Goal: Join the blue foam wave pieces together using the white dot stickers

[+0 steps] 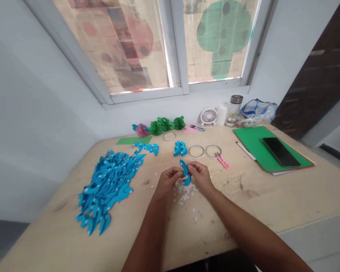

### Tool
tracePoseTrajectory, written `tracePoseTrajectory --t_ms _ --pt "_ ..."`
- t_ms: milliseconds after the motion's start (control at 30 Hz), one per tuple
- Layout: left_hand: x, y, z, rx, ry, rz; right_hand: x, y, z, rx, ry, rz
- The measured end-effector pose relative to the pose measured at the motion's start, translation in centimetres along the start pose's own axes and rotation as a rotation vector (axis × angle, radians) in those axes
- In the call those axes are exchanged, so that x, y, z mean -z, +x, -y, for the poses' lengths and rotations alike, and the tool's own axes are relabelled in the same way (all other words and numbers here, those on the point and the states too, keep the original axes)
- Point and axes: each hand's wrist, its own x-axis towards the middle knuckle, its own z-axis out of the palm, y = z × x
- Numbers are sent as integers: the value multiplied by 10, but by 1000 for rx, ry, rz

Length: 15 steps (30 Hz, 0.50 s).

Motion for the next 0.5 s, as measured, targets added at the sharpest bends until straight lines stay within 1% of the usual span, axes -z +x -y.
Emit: tracePoseTrajectory --t_ms 133,500 --pt "3 0 -4 -18 76 58 0 -1 4 7 11 1" --pt "-1 -6 -9 -14 185 121 1 0 3 7 9 -17"
